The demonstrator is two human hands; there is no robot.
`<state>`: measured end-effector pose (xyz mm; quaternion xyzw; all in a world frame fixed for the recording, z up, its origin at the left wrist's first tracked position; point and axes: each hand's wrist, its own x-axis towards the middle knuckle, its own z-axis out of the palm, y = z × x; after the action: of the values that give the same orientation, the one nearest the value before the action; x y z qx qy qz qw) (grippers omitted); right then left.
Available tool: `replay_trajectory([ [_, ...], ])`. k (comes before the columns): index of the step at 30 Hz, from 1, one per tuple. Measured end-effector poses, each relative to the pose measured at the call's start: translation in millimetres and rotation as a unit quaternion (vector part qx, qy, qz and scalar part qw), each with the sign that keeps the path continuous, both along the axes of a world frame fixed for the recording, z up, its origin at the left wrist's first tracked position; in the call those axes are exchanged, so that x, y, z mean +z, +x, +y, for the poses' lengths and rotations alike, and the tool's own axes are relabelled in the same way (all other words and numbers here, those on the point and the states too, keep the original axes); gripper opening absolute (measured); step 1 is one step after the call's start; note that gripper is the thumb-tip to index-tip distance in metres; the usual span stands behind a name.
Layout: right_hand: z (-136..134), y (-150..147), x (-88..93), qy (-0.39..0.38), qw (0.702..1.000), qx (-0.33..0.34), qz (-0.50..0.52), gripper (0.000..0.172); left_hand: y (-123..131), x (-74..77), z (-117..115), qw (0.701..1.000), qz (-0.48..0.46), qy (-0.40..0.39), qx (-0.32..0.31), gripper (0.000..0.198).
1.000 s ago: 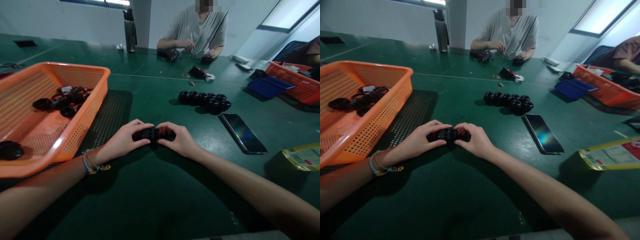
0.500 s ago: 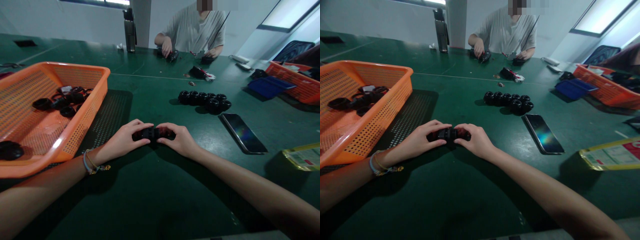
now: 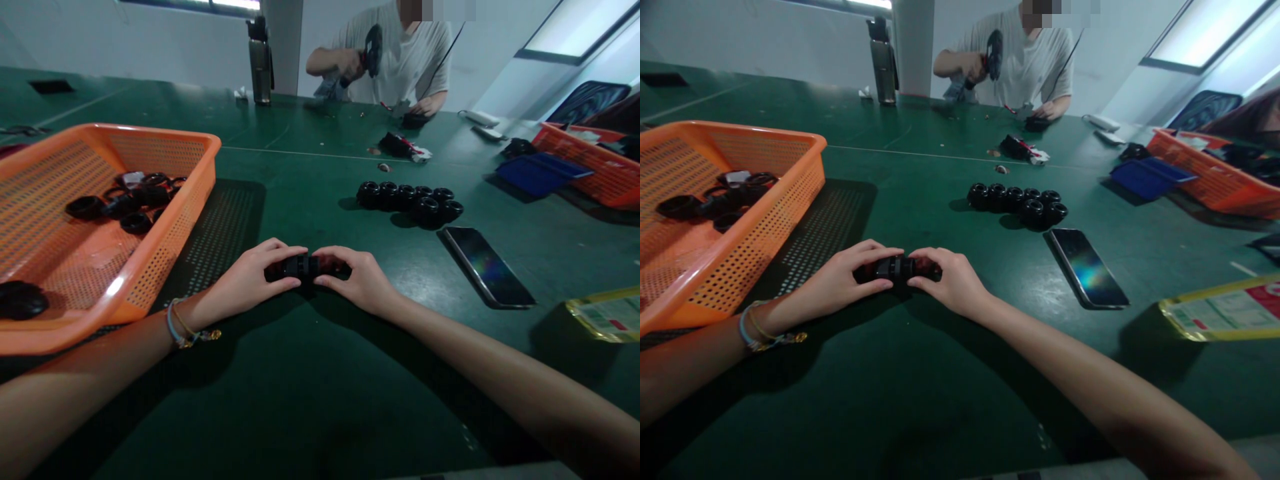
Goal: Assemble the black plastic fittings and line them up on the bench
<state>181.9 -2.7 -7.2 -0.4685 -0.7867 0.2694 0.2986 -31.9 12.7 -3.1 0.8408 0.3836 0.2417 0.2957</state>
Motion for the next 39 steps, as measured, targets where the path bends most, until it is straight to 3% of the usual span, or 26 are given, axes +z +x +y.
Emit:
replay_trajectory([
  [32, 0.3, -0.1, 1.8, 0.016, 1.000, 0.005, -0.010, 0.026, 0.8, 2.6, -1.1, 1.000, 0.012, -0.010, 0.006, 0.043],
  [39, 0.3, 1.3, 0.2, 0.108, 0.993, -0.007, -0.041, 0.023, 0.9, 2.2, -1.3, 1.000, 0.011, -0.009, 0.007, 0.042],
])
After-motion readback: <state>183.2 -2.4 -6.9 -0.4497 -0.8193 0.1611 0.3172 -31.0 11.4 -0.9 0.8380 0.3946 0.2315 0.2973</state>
